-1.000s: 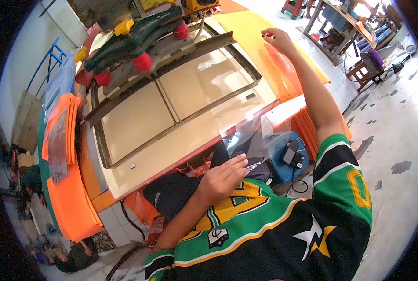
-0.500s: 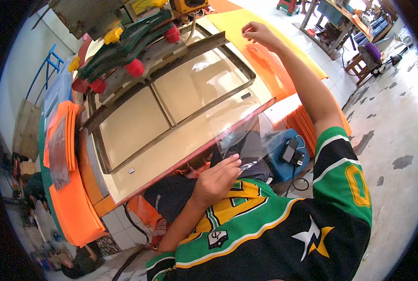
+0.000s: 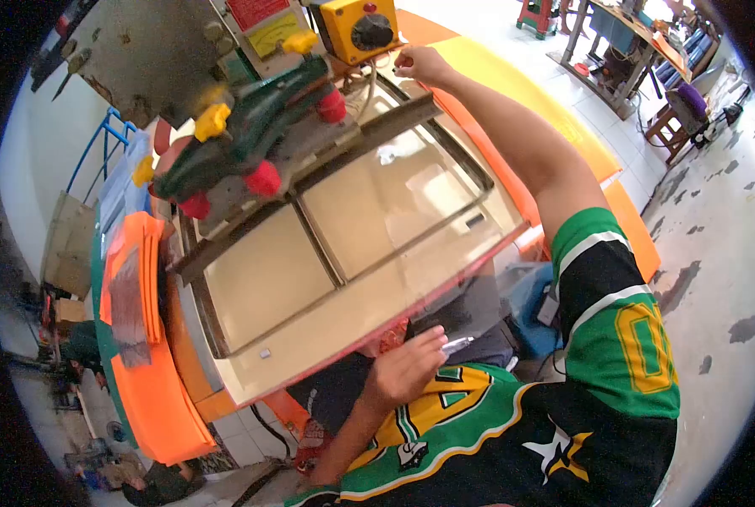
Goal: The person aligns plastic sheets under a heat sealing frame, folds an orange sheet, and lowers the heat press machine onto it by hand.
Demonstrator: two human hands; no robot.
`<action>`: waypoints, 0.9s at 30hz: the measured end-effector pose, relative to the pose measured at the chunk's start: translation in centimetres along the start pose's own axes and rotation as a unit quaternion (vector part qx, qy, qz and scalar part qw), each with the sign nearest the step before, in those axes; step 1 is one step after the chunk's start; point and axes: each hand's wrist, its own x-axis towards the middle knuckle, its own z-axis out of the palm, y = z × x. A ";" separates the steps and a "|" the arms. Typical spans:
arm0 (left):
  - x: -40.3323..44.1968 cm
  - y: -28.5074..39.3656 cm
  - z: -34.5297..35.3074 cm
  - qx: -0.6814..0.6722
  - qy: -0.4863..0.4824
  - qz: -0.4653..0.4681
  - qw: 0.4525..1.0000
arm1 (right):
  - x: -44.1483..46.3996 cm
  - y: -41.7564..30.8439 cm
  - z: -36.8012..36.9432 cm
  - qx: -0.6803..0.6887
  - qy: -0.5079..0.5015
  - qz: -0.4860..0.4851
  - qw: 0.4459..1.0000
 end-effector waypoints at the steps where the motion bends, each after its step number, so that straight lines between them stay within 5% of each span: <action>1: 0.6 0.2 -0.5 0.005 -0.003 0.010 1.000 | 0.8 0.3 0.4 -0.006 -0.006 0.004 1.000; 8: 1.5 1.1 -2.6 -0.006 -0.017 -0.039 0.999 | 4.1 3.4 4.5 -0.041 0.054 -0.029 0.997; 14: 1.3 0.9 -2.9 -0.027 -0.029 -0.045 0.998 | 1.7 2.8 1.1 -0.034 0.024 -0.002 0.999; 27: 0.4 0.3 -1.8 -0.013 0.018 -0.043 0.999 | -24.2 -9.3 -15.0 -0.026 -0.173 0.053 0.983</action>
